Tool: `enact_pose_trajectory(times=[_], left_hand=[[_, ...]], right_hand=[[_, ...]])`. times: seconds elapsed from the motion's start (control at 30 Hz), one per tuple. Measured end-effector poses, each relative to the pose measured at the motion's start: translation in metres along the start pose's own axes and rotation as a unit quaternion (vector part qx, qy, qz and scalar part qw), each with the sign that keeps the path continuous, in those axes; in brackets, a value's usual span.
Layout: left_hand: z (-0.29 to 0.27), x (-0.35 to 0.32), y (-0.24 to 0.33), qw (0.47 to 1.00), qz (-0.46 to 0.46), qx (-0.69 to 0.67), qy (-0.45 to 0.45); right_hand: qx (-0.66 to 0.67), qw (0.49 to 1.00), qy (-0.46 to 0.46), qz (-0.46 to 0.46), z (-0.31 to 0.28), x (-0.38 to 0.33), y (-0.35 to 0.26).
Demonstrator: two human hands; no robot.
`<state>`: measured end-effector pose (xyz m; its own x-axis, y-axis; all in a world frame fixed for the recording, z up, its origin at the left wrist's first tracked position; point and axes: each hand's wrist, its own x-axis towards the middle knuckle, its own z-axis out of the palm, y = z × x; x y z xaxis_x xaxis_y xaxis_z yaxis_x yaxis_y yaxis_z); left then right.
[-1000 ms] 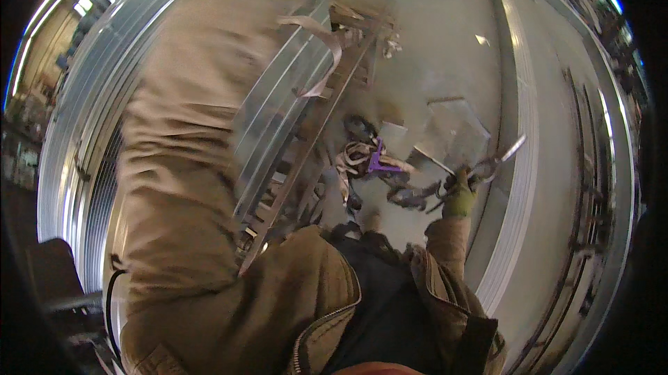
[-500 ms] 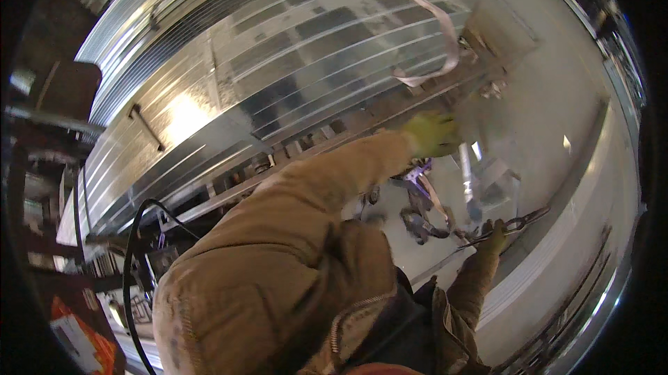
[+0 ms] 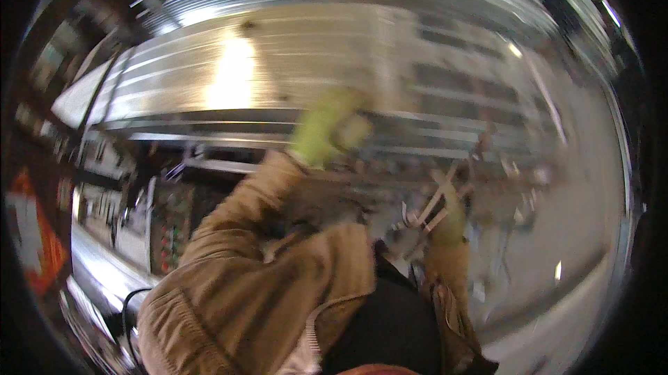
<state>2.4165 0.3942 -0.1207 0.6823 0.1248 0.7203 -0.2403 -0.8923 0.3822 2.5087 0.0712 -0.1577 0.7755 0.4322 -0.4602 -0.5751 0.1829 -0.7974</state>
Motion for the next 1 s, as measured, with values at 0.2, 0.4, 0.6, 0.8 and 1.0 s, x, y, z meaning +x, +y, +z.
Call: enact_pose_trajectory(times=[0.2, 0.4, 0.6, 0.8, 1.0], left_hand=[[-0.06, -0.013, 0.003, 0.931, 0.09, -0.259, -0.242], [-0.109, -0.053, -0.044, 0.942, 0.117, -0.297, -0.104], [-0.128, -0.077, -0.089, 0.973, 0.076, -0.212, -0.054], [-0.143, -0.039, -0.075, 0.965, 0.009, -0.241, -0.101], [-0.125, 0.016, -0.102, 0.96, 0.042, -0.257, -0.102]], right_hand=[[-0.034, 0.996, -0.088, 0.005, 0.202, -0.002, 0.058], [0.093, 0.984, -0.119, 0.1, 0.263, -0.015, 0.076], [0.225, 0.954, -0.194, 0.046, 0.281, -0.009, 0.109], [0.329, 0.931, -0.115, 0.107, 0.303, -0.006, 0.098], [0.151, 0.972, -0.124, -0.13, 0.313, 0.036, 0.086]])
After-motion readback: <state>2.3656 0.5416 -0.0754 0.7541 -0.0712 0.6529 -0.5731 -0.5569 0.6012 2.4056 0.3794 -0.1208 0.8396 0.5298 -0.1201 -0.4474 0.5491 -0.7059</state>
